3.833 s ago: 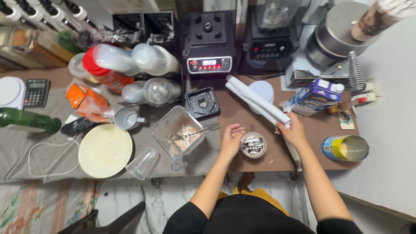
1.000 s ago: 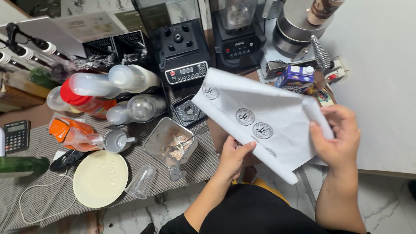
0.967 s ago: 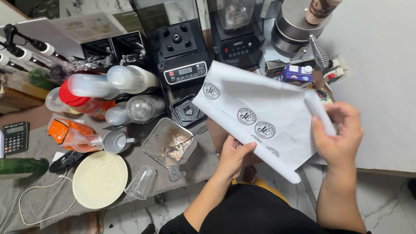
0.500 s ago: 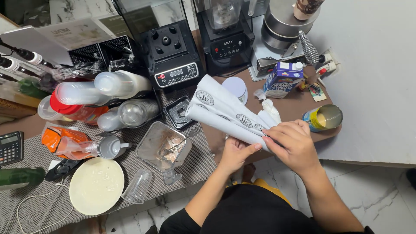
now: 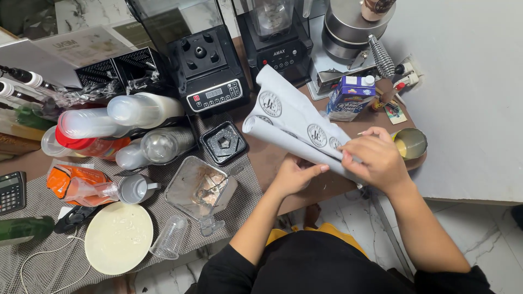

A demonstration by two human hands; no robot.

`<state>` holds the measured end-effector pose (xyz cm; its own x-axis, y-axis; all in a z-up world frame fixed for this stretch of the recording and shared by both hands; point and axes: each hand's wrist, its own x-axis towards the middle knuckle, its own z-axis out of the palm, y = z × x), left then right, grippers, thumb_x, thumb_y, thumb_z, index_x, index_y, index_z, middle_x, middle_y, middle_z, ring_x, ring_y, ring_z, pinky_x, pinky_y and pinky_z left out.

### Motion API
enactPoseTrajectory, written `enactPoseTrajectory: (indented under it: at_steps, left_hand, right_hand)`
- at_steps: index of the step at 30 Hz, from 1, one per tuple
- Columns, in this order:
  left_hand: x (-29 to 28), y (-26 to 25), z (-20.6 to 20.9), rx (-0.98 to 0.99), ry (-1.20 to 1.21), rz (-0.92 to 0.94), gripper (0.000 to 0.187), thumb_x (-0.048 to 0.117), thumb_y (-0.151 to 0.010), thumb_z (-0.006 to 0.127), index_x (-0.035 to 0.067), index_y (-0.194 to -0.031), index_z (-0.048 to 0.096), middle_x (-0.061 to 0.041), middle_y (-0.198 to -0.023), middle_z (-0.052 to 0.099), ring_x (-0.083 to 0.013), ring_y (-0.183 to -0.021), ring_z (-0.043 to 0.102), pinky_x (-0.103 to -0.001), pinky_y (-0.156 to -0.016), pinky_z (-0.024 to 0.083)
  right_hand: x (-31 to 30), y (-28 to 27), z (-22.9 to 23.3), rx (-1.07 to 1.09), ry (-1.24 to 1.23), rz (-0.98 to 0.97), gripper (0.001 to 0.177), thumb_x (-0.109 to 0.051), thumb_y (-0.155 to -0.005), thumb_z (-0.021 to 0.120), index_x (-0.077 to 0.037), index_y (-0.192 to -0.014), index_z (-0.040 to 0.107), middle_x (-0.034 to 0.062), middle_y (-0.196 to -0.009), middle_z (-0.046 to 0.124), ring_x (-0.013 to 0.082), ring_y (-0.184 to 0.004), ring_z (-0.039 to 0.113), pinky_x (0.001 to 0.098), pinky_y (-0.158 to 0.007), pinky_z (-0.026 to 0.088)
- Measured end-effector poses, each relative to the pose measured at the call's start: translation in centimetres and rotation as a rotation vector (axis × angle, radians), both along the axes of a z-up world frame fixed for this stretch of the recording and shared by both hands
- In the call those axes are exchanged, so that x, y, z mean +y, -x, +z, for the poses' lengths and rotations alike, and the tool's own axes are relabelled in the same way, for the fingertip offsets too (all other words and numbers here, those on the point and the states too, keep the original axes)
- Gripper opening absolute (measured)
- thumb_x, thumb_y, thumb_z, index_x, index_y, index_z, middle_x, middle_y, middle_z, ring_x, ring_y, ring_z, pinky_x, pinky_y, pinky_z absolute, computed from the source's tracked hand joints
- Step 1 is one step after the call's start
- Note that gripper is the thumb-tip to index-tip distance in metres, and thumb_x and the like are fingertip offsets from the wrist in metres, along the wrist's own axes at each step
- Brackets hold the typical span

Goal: The person scoops a blended mixture from a blender jar into a plastic cup using a spoon. They then add whipped cream from a piping bag and drizzle chocolate sauce over the top. Finally, they place a lid on the cup and apply a branded sticker.

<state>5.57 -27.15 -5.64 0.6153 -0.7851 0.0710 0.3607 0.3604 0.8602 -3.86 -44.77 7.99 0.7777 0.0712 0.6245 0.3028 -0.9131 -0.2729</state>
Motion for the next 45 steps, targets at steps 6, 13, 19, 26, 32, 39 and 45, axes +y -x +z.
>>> enactPoseTrajectory:
  at_steps: [6,13,19,26,32,39,45]
  left_hand:
    - [-0.7,-6.2,-5.5,0.104,-0.133,0.385,0.047,0.002,-0.087,0.080,-0.006,-0.126,0.054,-0.015,-0.119,0.069,-0.0211,-0.105,0.069,-0.034,-0.092,0.059]
    - [0.1,-11.5,-15.9,0.493,-0.369,0.618,0.056,0.004,-0.085,0.077,0.002,-0.131,0.046,-0.015,-0.121,0.064,-0.0238,-0.106,0.067,-0.040,-0.084,0.063]
    - [3.2,-9.7,-23.0,0.209,-0.571,0.416,0.093,-0.006,-0.082,0.064,0.007,-0.162,0.019,-0.019,-0.142,0.058,-0.0265,-0.119,0.062,-0.035,-0.090,0.055]
    - [7.1,0.6,-19.4,-0.465,-0.531,0.187,0.117,0.008,-0.057,0.095,0.005,-0.155,0.033,-0.017,-0.149,0.051,-0.0305,-0.139,0.049,-0.041,-0.116,0.039]
    - [3.3,3.0,-18.2,-0.243,-0.521,0.384,0.103,0.016,-0.053,0.098,0.005,-0.143,0.047,-0.010,-0.133,0.066,-0.0231,-0.125,0.063,-0.036,-0.108,0.050]
    - [2.5,1.6,-18.1,-0.284,-0.279,0.381,0.110,0.011,-0.052,0.096,0.002,-0.147,0.043,-0.012,-0.138,0.060,-0.0235,-0.129,0.060,-0.037,-0.112,0.048]
    - [-0.2,-3.2,-11.5,-0.260,0.084,0.235,0.120,0.020,-0.053,0.098,-0.002,-0.153,0.036,-0.014,-0.146,0.056,-0.0227,-0.136,0.056,-0.038,-0.118,0.045]
  right_hand:
    - [-3.9,-0.2,-5.4,-0.172,-0.505,-0.343,0.011,0.001,-0.101,0.071,0.001,-0.111,0.075,0.0091,-0.099,0.072,0.0159,-0.080,0.066,0.0282,-0.073,0.053]
    - [-4.1,1.9,-11.8,0.032,-1.109,-0.273,0.017,0.002,-0.104,0.063,0.009,-0.118,0.068,0.0106,-0.105,0.072,0.0142,-0.091,0.071,0.0243,-0.084,0.058]
    - [-3.5,3.4,-14.5,0.145,-1.152,-0.236,0.020,0.007,-0.097,0.065,0.010,-0.116,0.069,0.0131,-0.114,0.070,0.0157,-0.096,0.071,0.0247,-0.088,0.056]
    - [-3.0,4.6,-16.0,0.266,-1.260,-0.287,0.016,0.009,-0.097,0.069,0.010,-0.112,0.072,0.0139,-0.107,0.073,0.0146,-0.094,0.070,0.0242,-0.083,0.053]
    - [-1.5,4.4,-16.3,0.275,-1.418,-0.177,0.063,0.009,-0.086,0.069,0.000,-0.145,0.050,0.0092,-0.097,0.072,0.0120,-0.090,0.071,0.0235,-0.084,0.056]
    - [-1.1,4.2,-15.6,0.307,-1.596,-0.119,0.044,0.004,-0.093,0.066,0.006,-0.136,0.058,0.0148,-0.102,0.074,0.0174,-0.091,0.071,0.0301,-0.088,0.056]
    - [-1.6,4.0,-11.9,0.262,-1.835,0.193,0.007,-0.002,-0.099,0.065,0.003,-0.104,0.064,0.0180,-0.097,0.073,0.0313,-0.089,0.075,0.0440,-0.086,0.060]
